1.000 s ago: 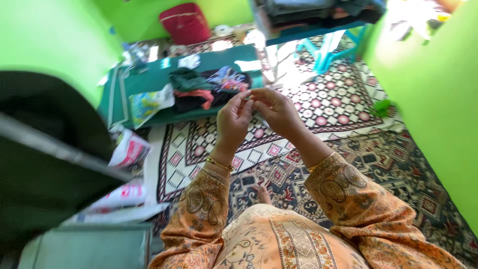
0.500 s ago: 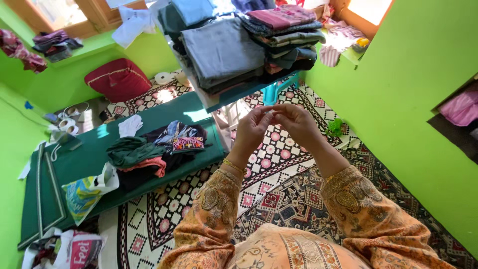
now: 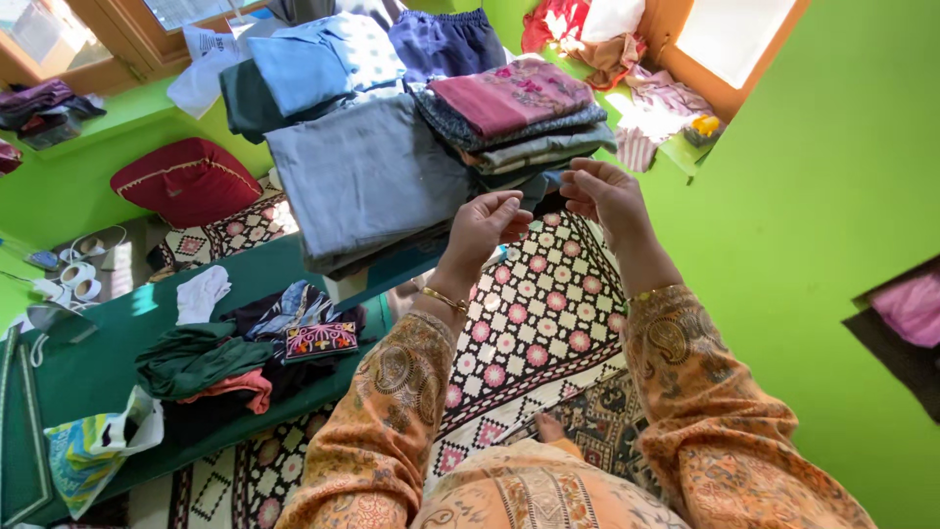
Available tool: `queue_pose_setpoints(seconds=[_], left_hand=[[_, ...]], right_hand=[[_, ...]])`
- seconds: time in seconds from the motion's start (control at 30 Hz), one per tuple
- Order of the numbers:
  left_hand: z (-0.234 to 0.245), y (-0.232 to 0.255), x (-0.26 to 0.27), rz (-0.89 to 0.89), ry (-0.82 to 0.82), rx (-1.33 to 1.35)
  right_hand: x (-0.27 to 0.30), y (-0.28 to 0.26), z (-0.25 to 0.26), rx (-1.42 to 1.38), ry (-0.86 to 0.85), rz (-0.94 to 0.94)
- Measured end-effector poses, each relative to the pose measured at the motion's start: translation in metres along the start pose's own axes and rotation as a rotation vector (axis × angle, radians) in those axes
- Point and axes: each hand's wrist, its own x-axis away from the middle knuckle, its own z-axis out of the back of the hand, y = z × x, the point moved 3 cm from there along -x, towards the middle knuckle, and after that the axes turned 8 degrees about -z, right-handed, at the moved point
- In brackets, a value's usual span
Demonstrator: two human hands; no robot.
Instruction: The person folds various pieces of clothing, including shirts and pants, by hand on a green table. They then place the folded items into a dark wardrobe, stacking them neatly on a shelf.
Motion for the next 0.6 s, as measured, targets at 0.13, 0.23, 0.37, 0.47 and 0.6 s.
queue_pose_setpoints(seconds=[0.13, 0.23, 0.37, 0.47, 0.6], left_hand=[[-0.002, -0.008, -0.064, 0.146, 0.120, 0.217], [-0.005, -0.014, -0.098, 0.179, 0.245, 0.259], [0.000, -0.034, -0.125, 0.205, 0.345, 0.354], [0.011, -0.052, -0.127, 0.209, 0.419, 0.415], [0.024, -0.059, -0.124, 0.107, 0.568, 0.493]], right_hand=[[-0.118, -0.004, 0.058, -0.253, -0.069, -0.110], [-0.193, 0.004, 0.087, -0.300, -0.040, -0.201], [-0.261, 0.012, 0.111, -0.185, 0.082, -0.390], [-0.293, 0.021, 0.114, -0.131, 0.020, -0.470], [-0.320, 0.021, 0.105, -0.068, -0.094, -0.484]])
